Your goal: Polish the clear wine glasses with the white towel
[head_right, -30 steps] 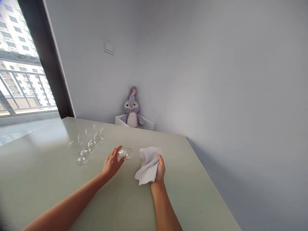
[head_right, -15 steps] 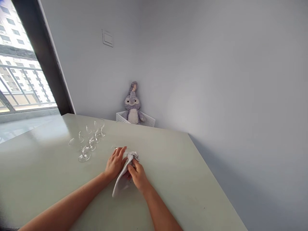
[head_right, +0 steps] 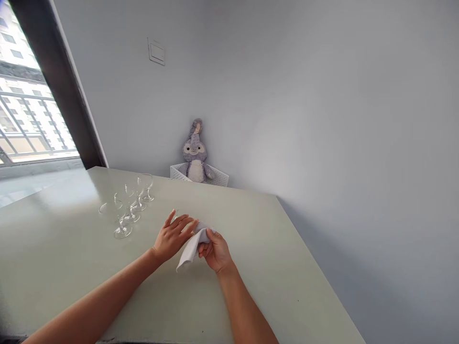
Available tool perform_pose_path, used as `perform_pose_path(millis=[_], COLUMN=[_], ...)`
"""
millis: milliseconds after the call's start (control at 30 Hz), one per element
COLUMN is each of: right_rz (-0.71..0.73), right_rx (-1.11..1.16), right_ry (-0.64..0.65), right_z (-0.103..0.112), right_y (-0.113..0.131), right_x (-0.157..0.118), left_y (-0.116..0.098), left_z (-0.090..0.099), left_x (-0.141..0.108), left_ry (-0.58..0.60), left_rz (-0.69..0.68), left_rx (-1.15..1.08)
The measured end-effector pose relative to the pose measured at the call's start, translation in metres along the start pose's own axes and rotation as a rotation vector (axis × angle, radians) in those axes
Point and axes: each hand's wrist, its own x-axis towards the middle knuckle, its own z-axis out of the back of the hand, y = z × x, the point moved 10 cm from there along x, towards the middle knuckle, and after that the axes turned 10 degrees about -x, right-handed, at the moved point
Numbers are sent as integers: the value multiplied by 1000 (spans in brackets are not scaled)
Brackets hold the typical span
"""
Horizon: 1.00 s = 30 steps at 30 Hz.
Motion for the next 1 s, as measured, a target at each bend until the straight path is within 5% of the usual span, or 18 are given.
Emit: perform_pose_path(millis=[133, 267, 333, 533, 667, 767, 867, 933, 1000], right_rz=[46, 82, 65, 82, 52, 41, 21, 31, 46], right_rx=[-333, -611, -628, -315, -469, -576, -549, -518, -432], right_ry=[90, 174, 204, 16, 141, 250, 317, 261, 134], right_z=[-6, -16, -17, 13, -1, -18, -26, -18, -1], right_y=[17, 25, 23, 24, 19, 18, 16, 17, 18], right_x=[-9, -18, -17, -4, -10, -20, -23, -18, -9], left_y=[6, 13, 12, 1, 15, 32, 24, 24, 21], left_z=[-4, -26, -30, -1, -3, -22, -42, -37, -17], left_x=[1, -5, -6, 8, 6, -9, -29, -22, -4], left_ry=[73, 282, 339, 190, 261, 504, 806, 706, 422], left_rz=[15, 65, 79, 47, 150, 362, 469, 434, 316], left_rx=[-61, -245, -278, -24, -171, -502, -746, -637, -377])
